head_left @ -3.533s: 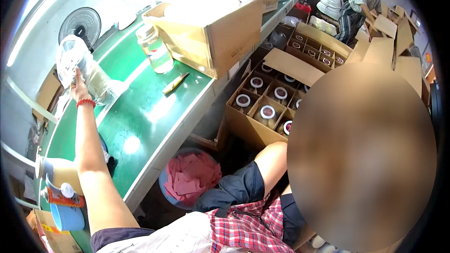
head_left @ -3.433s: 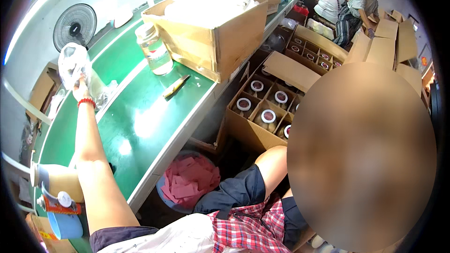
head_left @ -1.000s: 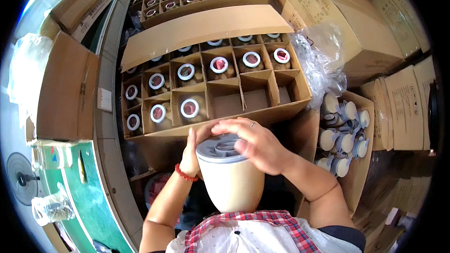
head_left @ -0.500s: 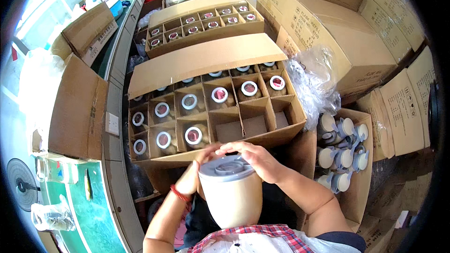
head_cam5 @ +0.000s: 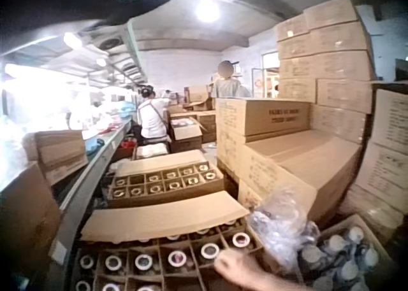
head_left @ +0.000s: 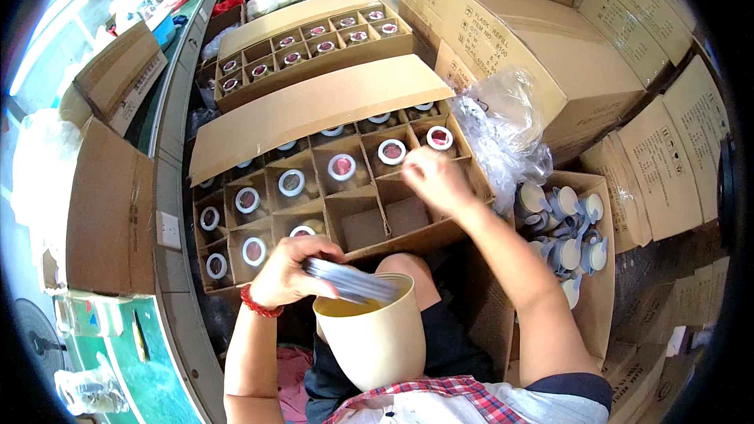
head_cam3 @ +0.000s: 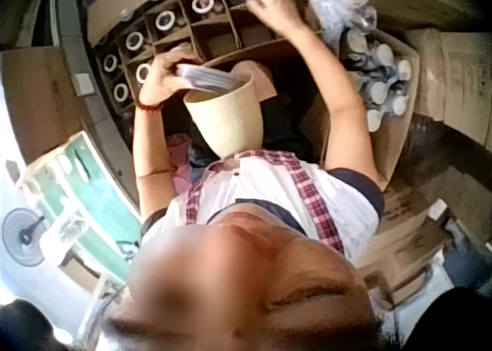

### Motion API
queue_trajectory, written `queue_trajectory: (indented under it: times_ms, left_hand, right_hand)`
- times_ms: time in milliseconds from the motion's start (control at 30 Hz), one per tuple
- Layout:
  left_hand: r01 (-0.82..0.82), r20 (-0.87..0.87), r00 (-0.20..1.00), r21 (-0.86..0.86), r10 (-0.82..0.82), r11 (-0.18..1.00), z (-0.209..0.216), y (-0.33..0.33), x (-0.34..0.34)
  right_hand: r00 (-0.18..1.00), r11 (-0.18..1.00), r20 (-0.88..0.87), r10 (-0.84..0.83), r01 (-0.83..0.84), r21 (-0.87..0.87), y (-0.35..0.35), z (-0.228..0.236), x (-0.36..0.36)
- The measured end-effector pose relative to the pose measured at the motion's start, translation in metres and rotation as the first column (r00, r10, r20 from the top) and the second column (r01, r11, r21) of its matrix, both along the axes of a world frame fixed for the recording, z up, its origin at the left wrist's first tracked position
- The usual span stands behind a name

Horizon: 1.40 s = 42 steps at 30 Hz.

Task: The person places white circular gaskets into the openings of small jars arranged in a cardboard tray. Then the person picks up a beige container, inserts a jar into it, and secures a gray lid. The person repeats this process with additional jars and lids, placing finished units into plastic bags.

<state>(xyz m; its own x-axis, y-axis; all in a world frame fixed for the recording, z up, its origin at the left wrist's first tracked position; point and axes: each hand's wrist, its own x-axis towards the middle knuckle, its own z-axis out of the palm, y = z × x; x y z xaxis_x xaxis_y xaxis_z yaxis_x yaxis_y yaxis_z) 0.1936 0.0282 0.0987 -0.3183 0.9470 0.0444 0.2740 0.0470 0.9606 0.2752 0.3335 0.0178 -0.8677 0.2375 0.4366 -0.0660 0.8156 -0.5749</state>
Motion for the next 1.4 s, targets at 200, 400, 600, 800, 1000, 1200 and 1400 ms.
queue_trajectory:
  times_ms: [200,400,600,800,1000,1200,1400]
  left_hand:
    - [-0.465,0.414,0.790,-0.075,0.452,0.882,-0.058,0.005,-0.023]
    - [-0.584,0.949,0.301,0.101,0.099,0.806,-0.119,0.004,-0.016]
    - [-0.507,0.957,0.290,0.144,0.011,0.850,-0.077,0.044,0.002]
    - [-0.355,0.951,0.303,0.168,-0.057,0.920,-0.068,0.062,0.004]
    - [-0.516,0.986,0.157,0.133,-0.059,0.846,-0.059,0.067,0.010]
    - [-0.580,0.990,0.138,0.087,-0.008,0.810,-0.064,0.038,0.017]
    - [-0.554,0.991,0.095,-0.025,0.093,0.832,-0.053,0.042,0.024]
  right_hand:
    - [0.879,0.901,0.383,-0.285,0.110,0.419,0.106,-0.042,-0.008]
    - [0.897,0.896,0.347,-0.275,0.108,0.431,0.114,-0.047,-0.008]
    - [0.984,0.800,0.098,-0.151,0.064,0.596,0.096,0.047,0.008]
    - [0.984,0.633,-0.034,0.175,-0.086,0.769,-0.006,0.155,0.043]
    - [0.886,0.513,-0.029,0.462,-0.241,0.824,-0.081,0.136,0.066]
    - [0.747,0.685,0.036,0.663,-0.626,0.374,-0.091,0.138,0.062]
    - [0.907,0.813,0.206,0.367,-0.204,-0.546,-0.039,0.082,0.006]
